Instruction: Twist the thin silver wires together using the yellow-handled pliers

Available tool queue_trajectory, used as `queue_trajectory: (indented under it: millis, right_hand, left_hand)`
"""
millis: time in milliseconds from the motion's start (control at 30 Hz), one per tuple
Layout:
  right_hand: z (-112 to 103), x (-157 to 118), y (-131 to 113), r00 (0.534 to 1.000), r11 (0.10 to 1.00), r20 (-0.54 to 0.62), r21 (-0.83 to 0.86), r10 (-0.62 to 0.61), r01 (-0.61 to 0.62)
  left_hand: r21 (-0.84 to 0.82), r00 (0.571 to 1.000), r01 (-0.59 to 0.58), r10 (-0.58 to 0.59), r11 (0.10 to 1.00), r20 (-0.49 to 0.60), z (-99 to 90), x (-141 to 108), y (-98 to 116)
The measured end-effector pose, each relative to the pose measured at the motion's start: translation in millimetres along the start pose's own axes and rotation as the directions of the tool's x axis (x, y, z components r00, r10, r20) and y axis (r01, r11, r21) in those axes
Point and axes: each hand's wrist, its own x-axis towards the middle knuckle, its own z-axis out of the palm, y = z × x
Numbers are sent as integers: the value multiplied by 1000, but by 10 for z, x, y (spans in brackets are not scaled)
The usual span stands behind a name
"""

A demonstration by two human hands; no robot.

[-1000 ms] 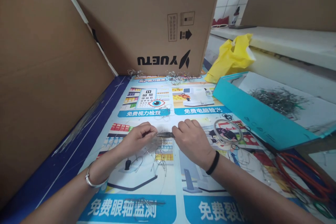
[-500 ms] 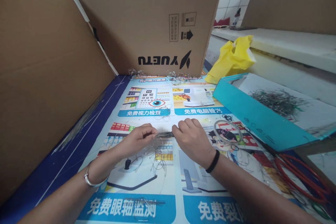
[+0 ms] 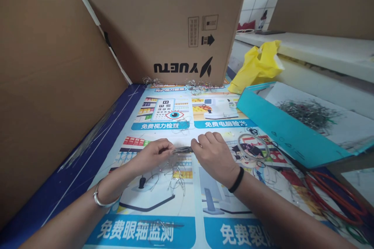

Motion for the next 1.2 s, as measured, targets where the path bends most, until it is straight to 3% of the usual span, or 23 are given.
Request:
queue_trajectory:
  millis: [633, 900, 1200]
  right_hand:
    - [-48, 6, -19, 1000, 1000, 8, 1, -10, 10]
    - [-91, 4, -21, 999, 996, 33, -85, -34, 37]
    - [-92, 4, -15, 999, 994, 12, -94, -50, 51]
  left_hand:
    - [-156, 993, 118, -118, 981, 6, 30, -6, 8]
    - [-258, 982, 190, -185, 947, 44, 65, -15, -31]
    - [-263, 983, 180, -180, 948, 25, 85, -20, -51]
